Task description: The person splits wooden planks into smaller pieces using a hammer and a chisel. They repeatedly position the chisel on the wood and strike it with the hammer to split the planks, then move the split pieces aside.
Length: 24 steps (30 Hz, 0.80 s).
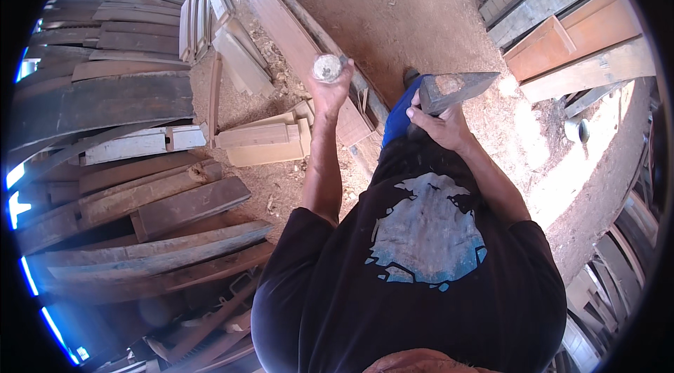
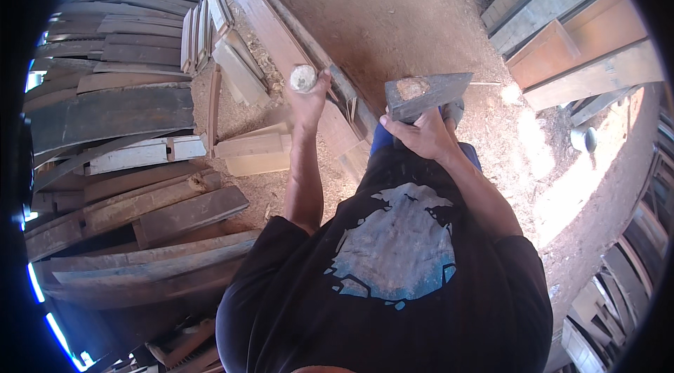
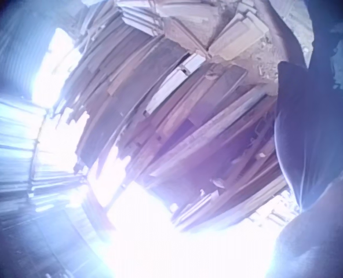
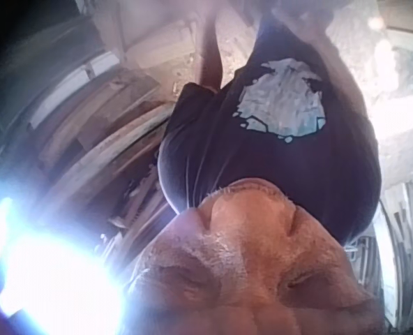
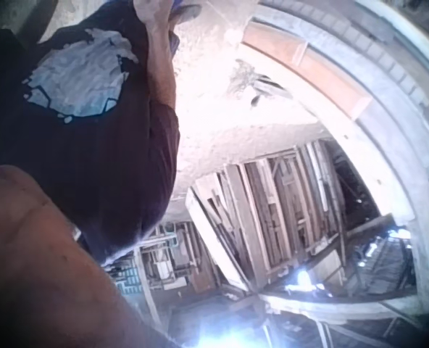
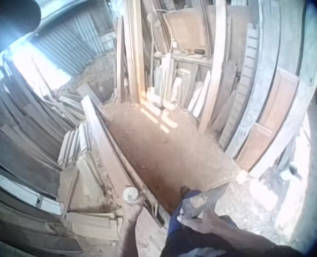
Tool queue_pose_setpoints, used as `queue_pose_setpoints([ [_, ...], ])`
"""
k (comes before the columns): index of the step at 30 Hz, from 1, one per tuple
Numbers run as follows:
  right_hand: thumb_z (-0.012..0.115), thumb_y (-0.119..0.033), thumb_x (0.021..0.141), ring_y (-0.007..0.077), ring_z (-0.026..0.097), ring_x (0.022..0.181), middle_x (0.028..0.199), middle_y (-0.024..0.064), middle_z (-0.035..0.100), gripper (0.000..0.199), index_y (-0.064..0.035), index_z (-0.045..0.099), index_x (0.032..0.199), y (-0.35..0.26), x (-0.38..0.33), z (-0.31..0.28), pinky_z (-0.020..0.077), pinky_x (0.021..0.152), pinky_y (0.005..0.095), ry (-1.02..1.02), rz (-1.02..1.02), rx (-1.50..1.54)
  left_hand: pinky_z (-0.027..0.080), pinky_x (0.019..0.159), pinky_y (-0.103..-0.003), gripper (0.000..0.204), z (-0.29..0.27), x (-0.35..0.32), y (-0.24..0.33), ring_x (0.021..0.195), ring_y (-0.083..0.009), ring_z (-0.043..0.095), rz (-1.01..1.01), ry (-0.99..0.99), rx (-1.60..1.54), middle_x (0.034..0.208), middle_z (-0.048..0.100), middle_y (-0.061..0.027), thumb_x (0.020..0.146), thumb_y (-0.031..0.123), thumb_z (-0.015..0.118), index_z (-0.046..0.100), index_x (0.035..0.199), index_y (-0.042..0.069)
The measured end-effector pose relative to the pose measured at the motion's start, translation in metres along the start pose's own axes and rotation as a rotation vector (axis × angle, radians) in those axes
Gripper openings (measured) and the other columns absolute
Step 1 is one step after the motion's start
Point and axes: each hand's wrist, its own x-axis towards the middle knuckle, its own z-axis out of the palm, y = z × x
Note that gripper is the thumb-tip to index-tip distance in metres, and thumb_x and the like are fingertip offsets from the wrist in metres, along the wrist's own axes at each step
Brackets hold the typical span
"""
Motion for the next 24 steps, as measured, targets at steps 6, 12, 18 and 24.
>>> queue_pose_setpoints([
  [6,0.072,-0.003,0.086,0.0093,0.056,0.084,0.09,-0.0004,0.058,0.014,-0.0055,0.06,0.094,0.0,-0.002,0.001,0.0465,0.076,0.0281,0.0,0.002,-0.075,0.048,0.062,-0.024,0.027,0.002,0.028,-0.014,0.069,-0.0067,0.056,0.099,-0.048,0.051,0.076,0.06,0.002,0.081,0.008,0.081,0.055,0.089,0.005],
  [12,0.072,-0.003,0.086,0.0097,0.057,0.085,0.09,0.0,0.058,0.014,-0.0051,0.06,0.094,0.001,0.001,0.002,0.0471,0.077,0.0287,0.004,-0.03,-0.058,0.048,0.062,-0.024,0.027,0.01,0.025,-0.021,0.069,-0.0058,0.056,0.088,-0.11,0.038,0.075,0.06,0.0027,0.081,0.007,0.081,0.054,0.086,0.006],
  [18,0.07,-0.002,0.088,0.0084,0.057,0.077,0.084,-0.0004,0.058,0.014,-0.0048,0.059,0.096,0.009,0.007,0.002,0.048,0.07,0.0261,0.028,-0.001,-0.01,0.049,0.063,-0.025,0.025,0.009,0.013,-0.026,0.07,-0.0057,0.057,0.03,-0.169,0.013,0.076,0.06,0.003,0.081,0.007,0.08,0.055,0.087,0.006],
  [24,0.069,-0.002,0.088,0.0081,0.058,0.074,0.081,-0.0003,0.058,0.013,-0.0046,0.058,0.095,0.01,0.009,0.004,0.0481,0.067,0.0252,0.033,-0.014,0.015,0.049,0.063,-0.025,0.026,0.01,-0.008,-0.03,0.069,-0.0063,0.057,-0.088,-0.213,-0.012,0.076,0.06,0.0031,0.081,0.01,0.08,0.055,0.088,0.007],
])
